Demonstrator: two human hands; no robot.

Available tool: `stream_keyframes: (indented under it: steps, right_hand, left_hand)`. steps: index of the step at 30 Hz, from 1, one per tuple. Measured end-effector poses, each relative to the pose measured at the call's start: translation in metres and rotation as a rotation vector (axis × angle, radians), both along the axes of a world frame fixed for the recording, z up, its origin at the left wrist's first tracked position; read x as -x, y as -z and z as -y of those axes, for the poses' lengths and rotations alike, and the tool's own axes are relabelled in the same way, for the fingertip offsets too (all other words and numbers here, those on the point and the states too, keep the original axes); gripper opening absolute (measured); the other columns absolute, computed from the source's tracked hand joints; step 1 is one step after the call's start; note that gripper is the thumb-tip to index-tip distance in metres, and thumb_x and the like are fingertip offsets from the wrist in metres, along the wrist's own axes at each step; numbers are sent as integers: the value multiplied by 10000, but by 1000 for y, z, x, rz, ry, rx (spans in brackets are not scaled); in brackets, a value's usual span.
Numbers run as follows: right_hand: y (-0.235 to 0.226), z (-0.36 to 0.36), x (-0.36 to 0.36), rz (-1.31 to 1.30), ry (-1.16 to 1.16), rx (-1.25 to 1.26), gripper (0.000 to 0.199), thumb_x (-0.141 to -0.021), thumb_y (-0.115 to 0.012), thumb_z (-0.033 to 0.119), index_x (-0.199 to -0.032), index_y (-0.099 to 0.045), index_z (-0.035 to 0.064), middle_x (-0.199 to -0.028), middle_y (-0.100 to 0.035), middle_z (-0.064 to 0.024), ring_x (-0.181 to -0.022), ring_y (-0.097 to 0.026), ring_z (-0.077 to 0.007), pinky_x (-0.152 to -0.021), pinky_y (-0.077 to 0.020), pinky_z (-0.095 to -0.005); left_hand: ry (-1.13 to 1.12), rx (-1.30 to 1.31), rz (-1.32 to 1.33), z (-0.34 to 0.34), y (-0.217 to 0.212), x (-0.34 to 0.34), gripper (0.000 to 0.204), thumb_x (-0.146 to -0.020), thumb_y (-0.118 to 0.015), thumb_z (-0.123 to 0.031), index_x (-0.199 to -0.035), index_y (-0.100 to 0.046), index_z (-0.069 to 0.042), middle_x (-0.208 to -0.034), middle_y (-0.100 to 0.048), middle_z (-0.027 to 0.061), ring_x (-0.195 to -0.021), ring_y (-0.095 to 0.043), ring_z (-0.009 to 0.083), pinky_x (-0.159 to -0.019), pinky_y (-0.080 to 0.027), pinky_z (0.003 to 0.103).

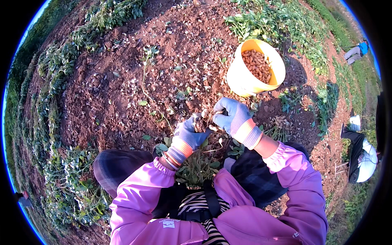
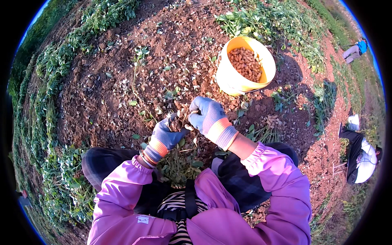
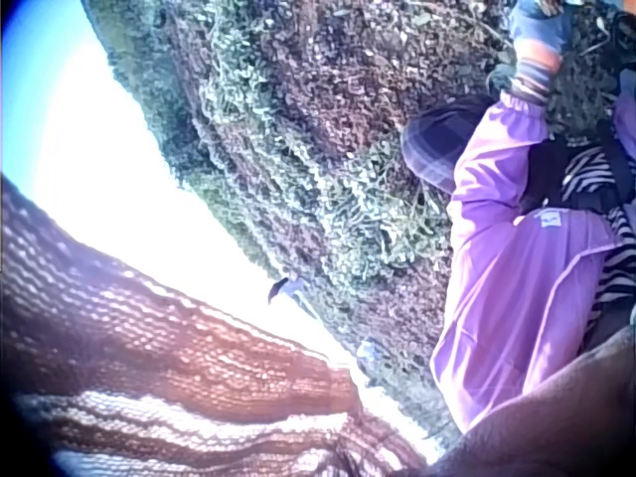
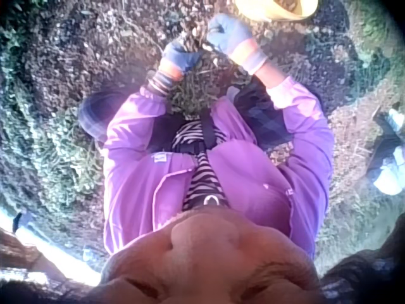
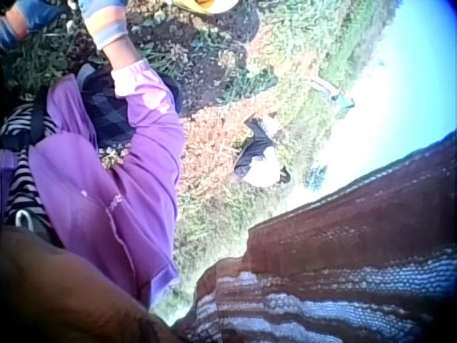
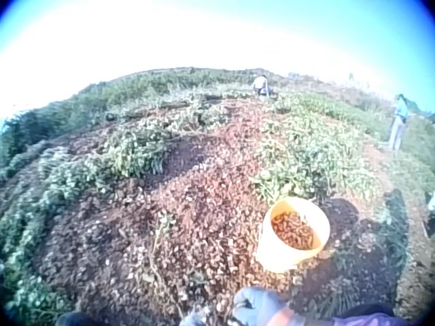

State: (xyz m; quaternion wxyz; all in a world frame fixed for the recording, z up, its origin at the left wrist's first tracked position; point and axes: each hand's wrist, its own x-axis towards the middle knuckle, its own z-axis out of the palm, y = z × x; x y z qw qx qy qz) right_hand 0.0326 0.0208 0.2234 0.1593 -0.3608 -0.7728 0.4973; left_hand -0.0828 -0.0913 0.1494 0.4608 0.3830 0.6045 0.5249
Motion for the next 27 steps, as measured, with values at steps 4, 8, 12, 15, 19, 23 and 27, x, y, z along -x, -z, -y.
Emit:
stream_keyframes:
  steps: [4,8,12,15,19,23,27]
  right_hand:
    - [-8,-4,1,36,88,358,102,-649,-613,30,-710,-533,13,-612,-528,-18,-549,-494,-90,-506,-415,-247]
    - [-2,-11,-4,-45,147,391,105,-641,-603,-1,-681,-515,38,-608,-508,-3,-490,-461,-81,-428,-372,-225]
    - [-28,-68,-27,-322,306,486,147,-659,-563,-51,-709,-480,60,-584,-469,-6,-424,-402,-67,-351,-291,-194]
    - [-46,-53,-20,-286,147,510,98,-712,-572,14,-771,-508,59,-651,-518,-12,-481,-430,-41,-388,-280,-162]
    - [-44,-19,-8,-202,-14,791,148,-739,-570,47,-884,-563,18,-710,-556,-22,-519,-472,-50,-423,-346,-158]
    - [-34,-18,-6,-21,-80,596,201,-774,-554,68,-966,-589,19,-744,-570,-11,-538,-467,-42,-446,-370,-163]
    - [-2,-15,-8,-2,-215,77,210,-793,-552,91,-985,-592,19,-824,-609,-57,-663,-560,-119,-580,-453,-231]
  left_hand:
    - [-56,-32,-62,3,-3,-2,405,-705,-696,-81,-1083,-553,-53,-941,-639,34,-849,-586,89,-752,-465,241]
    - [-53,18,-217,5,-34,-4,439,-678,-709,-140,-1080,-546,-74,-903,-637,78,-818,-606,148,-722,-471,271]
    - [-36,-36,-556,23,-22,1,487,-644,-705,-155,-1094,-532,-92,-966,-604,129,-861,-597,291,-726,-484,334]
    - [-8,-9,-625,20,-24,1,536,-614,-703,-115,-1117,-518,-99,-970,-592,140,-863,-584,320,-717,-486,357]
    - [33,7,-653,15,-31,2,567,-614,-707,-127,-1142,-502,-88,-1011,-579,146,-899,-571,318,-749,-475,364]
    - [63,31,-682,12,-30,-1,562,-621,-711,-145,-1141,-504,-97,-1002,-581,138,-889,-571,316,-753,-472,364]
    - [123,30,-726,11,-33,-3,561,-630,-698,-158,-1153,-498,-116,-985,-580,132,-871,-571,310,-740,-470,365]
